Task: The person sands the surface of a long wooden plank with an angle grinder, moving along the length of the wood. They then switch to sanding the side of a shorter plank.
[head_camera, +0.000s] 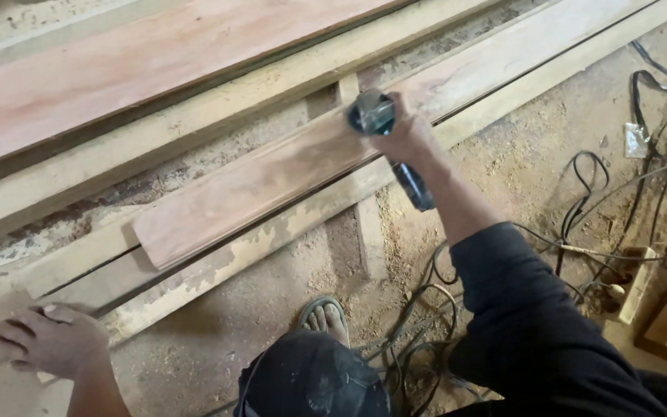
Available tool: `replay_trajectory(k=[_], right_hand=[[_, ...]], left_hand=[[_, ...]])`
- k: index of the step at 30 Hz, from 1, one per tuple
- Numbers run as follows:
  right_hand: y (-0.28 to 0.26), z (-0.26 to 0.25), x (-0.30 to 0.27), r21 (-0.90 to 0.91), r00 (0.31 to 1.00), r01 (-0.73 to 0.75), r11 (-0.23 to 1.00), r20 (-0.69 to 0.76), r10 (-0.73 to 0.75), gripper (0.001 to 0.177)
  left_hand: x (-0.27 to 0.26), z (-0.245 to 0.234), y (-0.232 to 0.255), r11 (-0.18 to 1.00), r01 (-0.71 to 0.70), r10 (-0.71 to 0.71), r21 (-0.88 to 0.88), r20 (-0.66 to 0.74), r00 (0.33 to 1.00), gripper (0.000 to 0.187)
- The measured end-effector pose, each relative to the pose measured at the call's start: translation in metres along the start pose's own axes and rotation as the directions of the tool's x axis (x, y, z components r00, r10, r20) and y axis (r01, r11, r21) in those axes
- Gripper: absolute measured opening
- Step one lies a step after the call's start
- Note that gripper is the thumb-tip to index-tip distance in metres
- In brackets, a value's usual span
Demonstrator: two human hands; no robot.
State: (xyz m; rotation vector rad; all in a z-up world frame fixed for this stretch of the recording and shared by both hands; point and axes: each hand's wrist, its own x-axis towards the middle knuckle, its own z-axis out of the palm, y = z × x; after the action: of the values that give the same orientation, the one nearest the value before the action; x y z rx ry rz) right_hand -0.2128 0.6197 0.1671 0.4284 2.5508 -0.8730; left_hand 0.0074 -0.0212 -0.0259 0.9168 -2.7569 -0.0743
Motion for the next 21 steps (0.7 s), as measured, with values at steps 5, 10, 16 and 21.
replay_trajectory(k=[5,10,16,21], right_hand=[[0.015,-0.023,0.013,0.011,0.991,-0.108,0.994,-0.082,0.109,0.081],[0.012,0.024,0.007,0.102,0.980,0.172,0.980,-0.120,-0.159,0.070],[-0.092,0.099,-0.076,0.013,0.935,0.345,0.939,0.085,-0.344,0.064],[-0.122,0.142,-0.080,-0.047,0.921,0.339,0.940,0.221,-0.321,0.097]], left_hand=[[0.002,-0.003,0.004,0.999,0.022,-0.023,0.042,0.024,0.999,0.061],[0.005,-0.016,0.016,0.996,0.081,-0.084,0.030,0.095,0.992,0.058],[0.001,-0.006,0.006,0.999,0.019,-0.019,-0.034,-0.002,1.000,0.061],[0.003,-0.006,0.005,0.997,0.076,-0.075,-0.006,0.061,0.995,0.059]])
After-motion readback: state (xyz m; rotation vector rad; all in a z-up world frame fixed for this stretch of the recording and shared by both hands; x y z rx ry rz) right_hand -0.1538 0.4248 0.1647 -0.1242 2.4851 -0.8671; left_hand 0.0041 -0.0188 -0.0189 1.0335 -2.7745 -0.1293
